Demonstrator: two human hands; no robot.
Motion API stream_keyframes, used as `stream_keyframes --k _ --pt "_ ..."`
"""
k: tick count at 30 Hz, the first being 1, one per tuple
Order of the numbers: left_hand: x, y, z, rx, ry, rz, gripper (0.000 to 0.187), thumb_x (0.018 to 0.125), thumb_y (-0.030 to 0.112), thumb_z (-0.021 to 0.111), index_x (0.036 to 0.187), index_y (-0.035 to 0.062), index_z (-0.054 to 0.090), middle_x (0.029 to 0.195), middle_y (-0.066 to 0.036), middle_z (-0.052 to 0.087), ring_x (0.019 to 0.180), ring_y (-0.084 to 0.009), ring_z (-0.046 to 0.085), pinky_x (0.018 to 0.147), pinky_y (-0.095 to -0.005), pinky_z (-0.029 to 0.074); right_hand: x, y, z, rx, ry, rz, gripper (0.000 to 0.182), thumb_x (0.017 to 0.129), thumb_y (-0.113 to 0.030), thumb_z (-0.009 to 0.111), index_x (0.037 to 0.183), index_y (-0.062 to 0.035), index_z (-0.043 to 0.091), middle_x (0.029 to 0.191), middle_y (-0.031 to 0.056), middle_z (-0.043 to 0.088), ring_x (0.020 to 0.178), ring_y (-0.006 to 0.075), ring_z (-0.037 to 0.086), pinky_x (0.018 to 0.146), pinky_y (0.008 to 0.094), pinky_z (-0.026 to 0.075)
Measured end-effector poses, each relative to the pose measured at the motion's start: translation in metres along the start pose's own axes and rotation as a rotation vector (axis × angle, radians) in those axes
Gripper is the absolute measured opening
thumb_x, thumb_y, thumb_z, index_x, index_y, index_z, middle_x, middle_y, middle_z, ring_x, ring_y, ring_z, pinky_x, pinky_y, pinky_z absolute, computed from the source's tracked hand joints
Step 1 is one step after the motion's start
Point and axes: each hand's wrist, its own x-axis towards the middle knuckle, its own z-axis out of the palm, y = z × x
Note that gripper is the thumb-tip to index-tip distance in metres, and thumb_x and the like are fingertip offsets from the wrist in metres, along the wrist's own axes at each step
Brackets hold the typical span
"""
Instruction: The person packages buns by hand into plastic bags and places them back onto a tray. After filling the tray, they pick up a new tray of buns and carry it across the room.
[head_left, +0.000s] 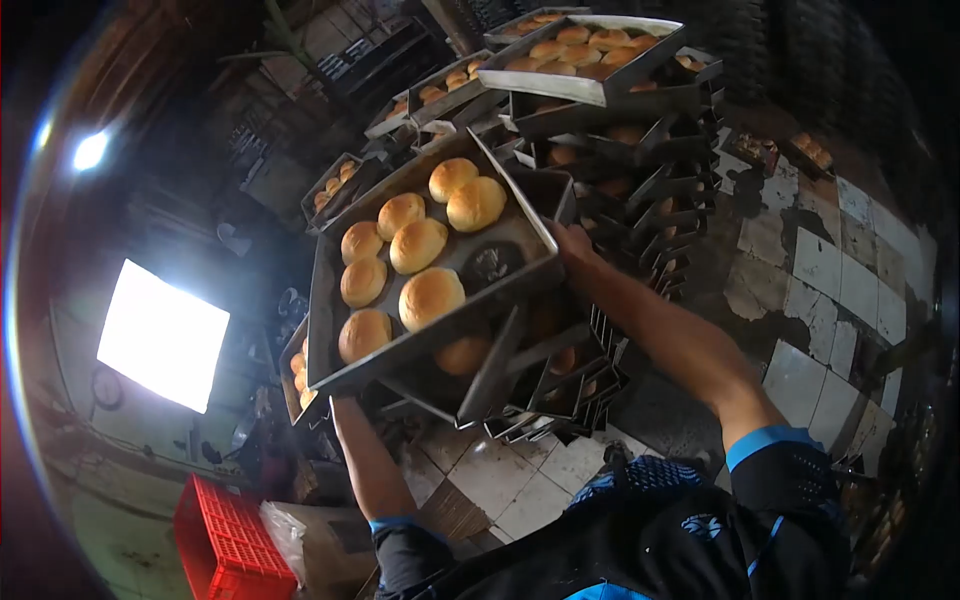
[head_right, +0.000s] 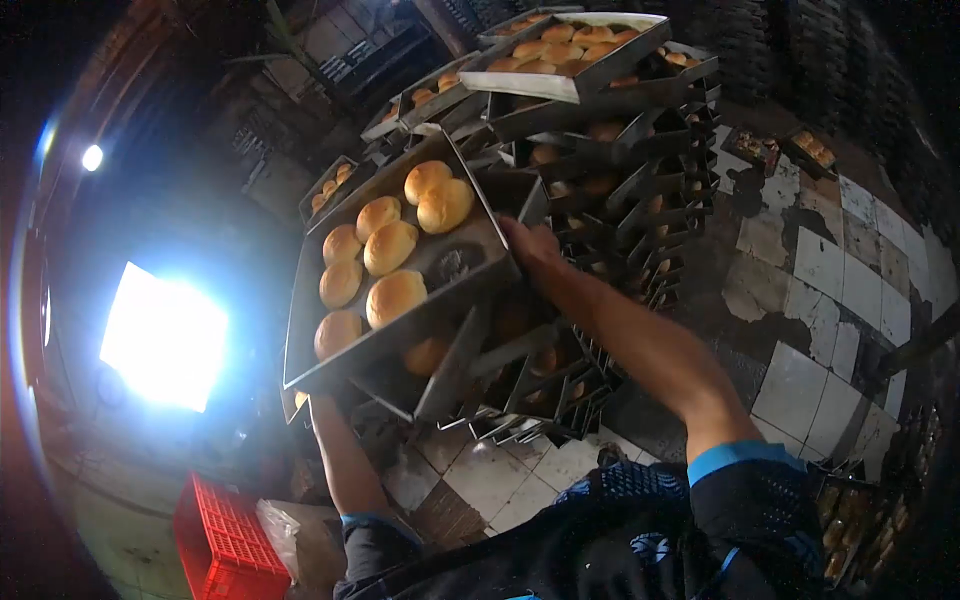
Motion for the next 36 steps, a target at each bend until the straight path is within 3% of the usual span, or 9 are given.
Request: stream_keyframes --k 2,9,16,20,26,36 --pt "-0.033 0.017 0.009 0.011 0.027 0.045 0.054 0.093 0.051 0.055 0.125 0.0074 0.057 0.113 -0.010 0.064 0.092 -0.0232 0.063 0.077 -0.0387 0.053 -0.026 0.014 -0.038 0.012 -0.045 -0.110 0.072 0.079 -0.055 0.063 0.105 0.0122 0.065 0.106 0.0269 0.066 0.100 0.0333 0.065 0.083 0.0402 0.049" --pt "-0.183 0.006 0.068 0.083 0.069 0.018 0.054 0.093 0.050 0.054 0.126 0.0074 0.056 0.113 -0.010 0.063 0.091 -0.0226 0.062 0.077 -0.0385 0.053 -0.148 0.060 -0.224 0.244 -0.042 -0.118 0.069 0.081 -0.054 0.061 0.105 0.0104 0.065 0.104 0.0248 0.065 0.096 0.0316 0.064 0.080 0.0392 0.049" --pt "-0.290 -0.090 0.203 0.119 -0.090 -0.197 0.053 0.094 0.050 0.054 0.126 0.0073 0.056 0.113 -0.010 0.063 0.091 -0.0220 0.062 0.076 -0.0382 0.053 -0.290 0.078 -0.458 0.342 0.246 -0.150 0.066 0.082 -0.054 0.060 0.104 0.0086 0.065 0.101 0.0228 0.065 0.092 0.0300 0.064 0.077 0.0381 0.049" --pt "-0.322 -0.153 0.297 0.134 -0.247 -0.358 0.053 0.094 0.049 0.054 0.126 0.0073 0.056 0.113 -0.010 0.063 0.091 -0.0217 0.062 0.076 -0.0380 0.053 -0.344 0.076 -0.549 0.378 0.421 -0.199 0.065 0.083 -0.053 0.059 0.104 0.0076 0.065 0.099 0.0216 0.065 0.090 0.0291 0.063 0.075 0.0375 0.049" --pt "-0.350 -0.245 0.452 0.158 -0.480 -0.526 0.053 0.094 0.049 0.054 0.126 0.0072 0.056 0.113 -0.009 0.063 0.090 -0.0211 0.062 0.075 -0.0378 0.053 -0.370 0.078 -0.661 0.452 0.620 -0.270 0.062 0.084 -0.053 0.058 0.104 0.0061 0.065 0.097 0.0199 0.065 0.087 0.0277 0.063 0.072 0.0365 0.048" --pt "-0.326 -0.455 0.746 0.146 -0.826 -0.791 0.052 0.094 0.048 0.053 0.127 0.0072 0.055 0.113 -0.009 0.062 0.089 -0.0203 0.061 0.074 -0.0374 0.053 -0.306 0.047 -0.822 0.490 0.957 -0.332 0.058 0.087 -0.052 0.056 0.103 0.0035 0.064 0.093 0.0170 0.064 0.082 0.0254 0.062 0.068 0.0350 0.048"
